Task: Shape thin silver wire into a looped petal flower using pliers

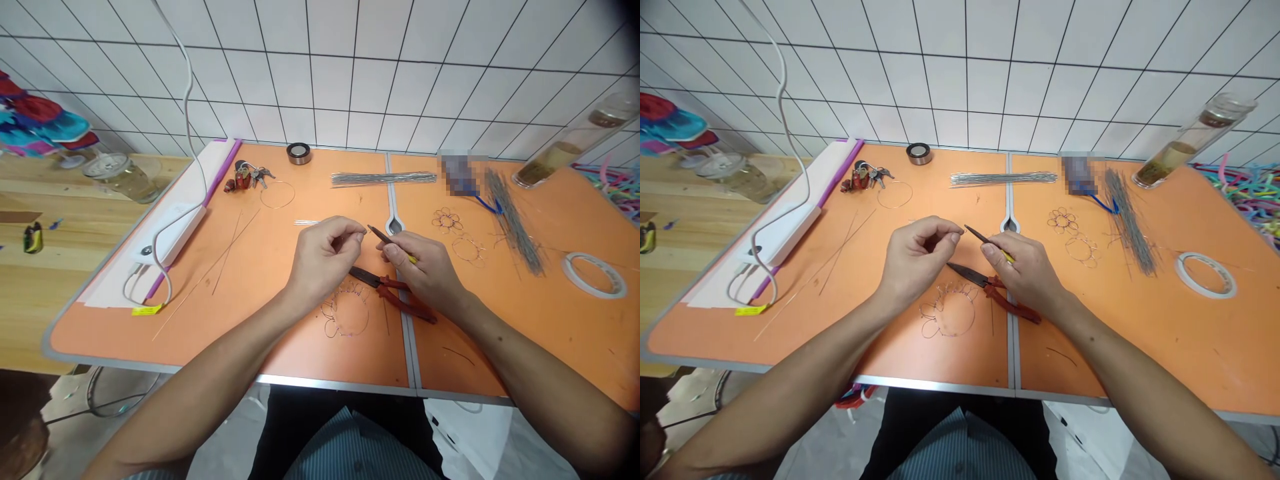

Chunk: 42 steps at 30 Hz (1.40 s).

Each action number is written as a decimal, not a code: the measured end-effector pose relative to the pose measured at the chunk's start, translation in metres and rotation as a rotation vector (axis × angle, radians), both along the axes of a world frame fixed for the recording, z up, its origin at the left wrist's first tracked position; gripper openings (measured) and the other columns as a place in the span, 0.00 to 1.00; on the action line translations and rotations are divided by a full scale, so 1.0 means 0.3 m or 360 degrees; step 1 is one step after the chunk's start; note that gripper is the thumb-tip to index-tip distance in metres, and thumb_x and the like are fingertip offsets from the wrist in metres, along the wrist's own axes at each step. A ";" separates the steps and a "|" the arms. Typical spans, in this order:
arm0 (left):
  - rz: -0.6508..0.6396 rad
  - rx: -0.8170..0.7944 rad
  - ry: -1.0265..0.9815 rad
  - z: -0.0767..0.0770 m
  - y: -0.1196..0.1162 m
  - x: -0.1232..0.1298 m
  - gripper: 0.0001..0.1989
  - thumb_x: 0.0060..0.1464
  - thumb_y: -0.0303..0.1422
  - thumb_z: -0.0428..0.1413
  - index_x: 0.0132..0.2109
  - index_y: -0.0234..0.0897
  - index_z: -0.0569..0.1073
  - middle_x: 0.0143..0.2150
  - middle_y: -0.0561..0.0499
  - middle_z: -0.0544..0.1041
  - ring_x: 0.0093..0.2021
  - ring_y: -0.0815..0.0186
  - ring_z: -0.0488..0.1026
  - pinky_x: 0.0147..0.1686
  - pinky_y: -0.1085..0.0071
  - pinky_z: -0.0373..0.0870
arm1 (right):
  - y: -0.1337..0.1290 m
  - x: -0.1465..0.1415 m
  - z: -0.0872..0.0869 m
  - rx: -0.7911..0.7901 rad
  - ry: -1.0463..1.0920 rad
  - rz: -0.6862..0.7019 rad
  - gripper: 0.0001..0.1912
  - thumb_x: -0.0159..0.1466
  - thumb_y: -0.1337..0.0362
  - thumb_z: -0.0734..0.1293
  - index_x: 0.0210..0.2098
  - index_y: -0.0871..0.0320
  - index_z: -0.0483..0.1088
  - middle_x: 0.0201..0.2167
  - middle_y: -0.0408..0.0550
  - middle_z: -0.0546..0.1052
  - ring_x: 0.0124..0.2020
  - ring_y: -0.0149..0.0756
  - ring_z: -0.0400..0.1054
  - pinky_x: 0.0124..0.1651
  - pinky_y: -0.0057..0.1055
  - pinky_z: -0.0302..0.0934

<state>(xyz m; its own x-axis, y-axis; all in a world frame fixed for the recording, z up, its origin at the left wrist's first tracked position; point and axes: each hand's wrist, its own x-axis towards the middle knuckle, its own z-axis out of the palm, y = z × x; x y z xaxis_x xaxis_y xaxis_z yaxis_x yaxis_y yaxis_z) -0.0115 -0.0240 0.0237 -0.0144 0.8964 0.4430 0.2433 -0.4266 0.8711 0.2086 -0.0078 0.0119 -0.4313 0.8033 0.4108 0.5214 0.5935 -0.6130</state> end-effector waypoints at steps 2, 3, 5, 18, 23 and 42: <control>0.0019 0.0001 0.0013 -0.004 0.000 -0.001 0.07 0.60 0.27 0.59 0.38 0.38 0.83 0.33 0.51 0.83 0.31 0.68 0.74 0.32 0.69 0.69 | -0.002 -0.002 0.001 -0.0008 -0.0003 0.0024 0.19 0.81 0.53 0.61 0.41 0.55 0.78 0.34 0.49 0.82 0.36 0.40 0.76 0.41 0.37 0.64; 0.0024 0.0005 0.0021 -0.007 0.001 -0.001 0.07 0.60 0.27 0.59 0.38 0.38 0.83 0.33 0.51 0.83 0.30 0.68 0.74 0.32 0.69 0.69 | -0.003 -0.003 0.002 -0.0011 -0.0007 0.0031 0.19 0.81 0.53 0.62 0.41 0.55 0.78 0.33 0.48 0.81 0.36 0.40 0.76 0.41 0.37 0.64; 0.0024 0.0027 0.0038 -0.011 0.001 -0.001 0.07 0.61 0.27 0.59 0.38 0.39 0.83 0.32 0.51 0.82 0.30 0.68 0.73 0.31 0.69 0.68 | -0.004 -0.005 0.001 -0.0014 -0.0018 0.0032 0.19 0.80 0.54 0.62 0.40 0.56 0.78 0.33 0.49 0.81 0.35 0.40 0.75 0.40 0.37 0.64; 0.0033 -0.0044 0.0039 0.003 -0.009 0.001 0.07 0.62 0.29 0.59 0.39 0.39 0.83 0.34 0.51 0.83 0.30 0.68 0.71 0.32 0.69 0.66 | -0.008 -0.008 0.007 -0.0122 0.0023 -0.0036 0.22 0.79 0.48 0.61 0.39 0.54 0.79 0.35 0.50 0.83 0.37 0.42 0.76 0.43 0.39 0.67; 0.0011 -0.0033 0.0128 -0.006 -0.013 0.006 0.07 0.62 0.28 0.59 0.38 0.39 0.82 0.33 0.51 0.82 0.31 0.67 0.72 0.34 0.68 0.67 | -0.019 -0.016 0.021 -0.0566 0.0381 -0.0138 0.15 0.73 0.50 0.70 0.39 0.54 0.79 0.33 0.46 0.82 0.36 0.41 0.79 0.42 0.37 0.71; -0.0016 0.0122 0.0674 -0.019 -0.039 0.027 0.10 0.64 0.27 0.55 0.38 0.40 0.80 0.33 0.51 0.82 0.30 0.67 0.71 0.32 0.68 0.60 | -0.046 -0.051 0.064 -0.0871 0.0556 -0.0248 0.12 0.66 0.55 0.74 0.31 0.54 0.75 0.27 0.44 0.78 0.29 0.35 0.75 0.32 0.30 0.73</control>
<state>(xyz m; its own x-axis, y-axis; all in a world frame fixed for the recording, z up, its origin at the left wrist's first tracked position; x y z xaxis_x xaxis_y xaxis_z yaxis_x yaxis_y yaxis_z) -0.0034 -0.0357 0.0179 0.1918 0.8599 0.4730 0.5679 -0.4903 0.6611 0.1934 -0.0215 0.0312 -0.2087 0.9778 0.0206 0.2921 0.0824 -0.9528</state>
